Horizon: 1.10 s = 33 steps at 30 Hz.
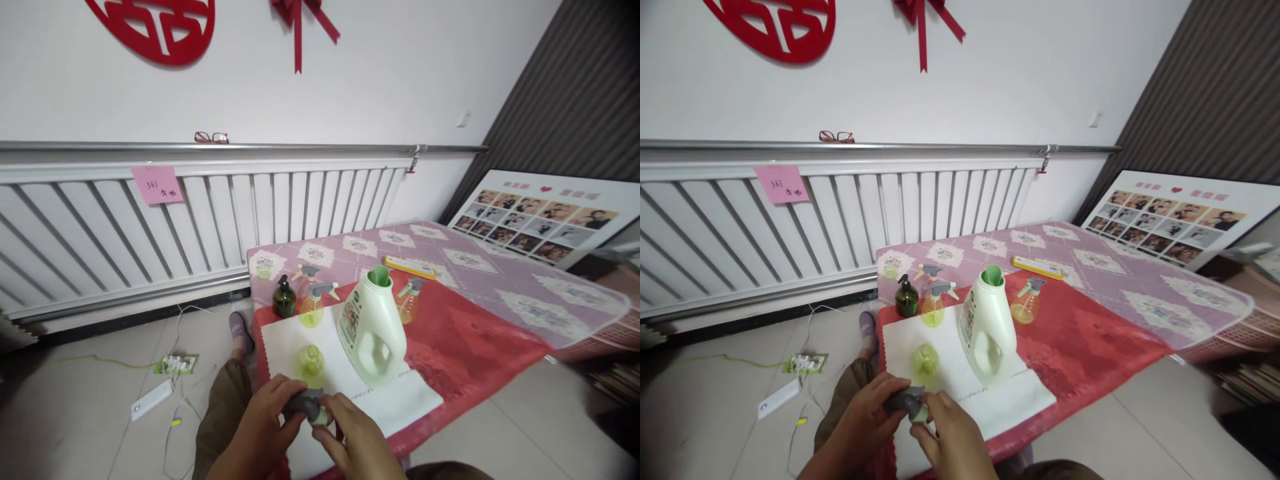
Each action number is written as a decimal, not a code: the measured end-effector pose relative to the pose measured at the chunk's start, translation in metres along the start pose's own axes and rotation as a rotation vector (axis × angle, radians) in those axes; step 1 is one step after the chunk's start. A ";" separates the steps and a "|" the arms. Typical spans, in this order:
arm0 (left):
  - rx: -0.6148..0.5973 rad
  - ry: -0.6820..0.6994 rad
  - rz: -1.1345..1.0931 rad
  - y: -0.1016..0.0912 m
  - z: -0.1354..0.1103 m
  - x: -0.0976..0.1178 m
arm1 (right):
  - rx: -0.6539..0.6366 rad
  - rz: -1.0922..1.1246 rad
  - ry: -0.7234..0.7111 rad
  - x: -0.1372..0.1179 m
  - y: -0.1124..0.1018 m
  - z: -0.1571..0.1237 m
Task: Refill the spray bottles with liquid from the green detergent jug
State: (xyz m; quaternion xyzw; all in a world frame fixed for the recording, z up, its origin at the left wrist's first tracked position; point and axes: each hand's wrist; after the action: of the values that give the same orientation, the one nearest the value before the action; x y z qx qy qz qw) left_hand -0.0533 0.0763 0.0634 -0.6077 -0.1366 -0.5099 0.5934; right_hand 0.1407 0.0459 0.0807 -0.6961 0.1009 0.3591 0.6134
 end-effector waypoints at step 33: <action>0.284 -0.275 -0.210 0.099 0.048 -0.091 | 0.625 0.598 0.050 -0.005 -0.047 0.097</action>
State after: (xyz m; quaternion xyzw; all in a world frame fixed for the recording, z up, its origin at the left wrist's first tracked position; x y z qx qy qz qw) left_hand 0.0046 0.1321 -0.0541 -0.5643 -0.3491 -0.4569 0.5924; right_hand 0.1281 0.1454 0.1212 -0.4257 0.4168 0.4563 0.6609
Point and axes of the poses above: each hand's wrist, its own z-axis towards the middle knuckle, its own y-axis out of the palm, x = y × z, and after that the axes turned 8 degrees about -x, right-handed
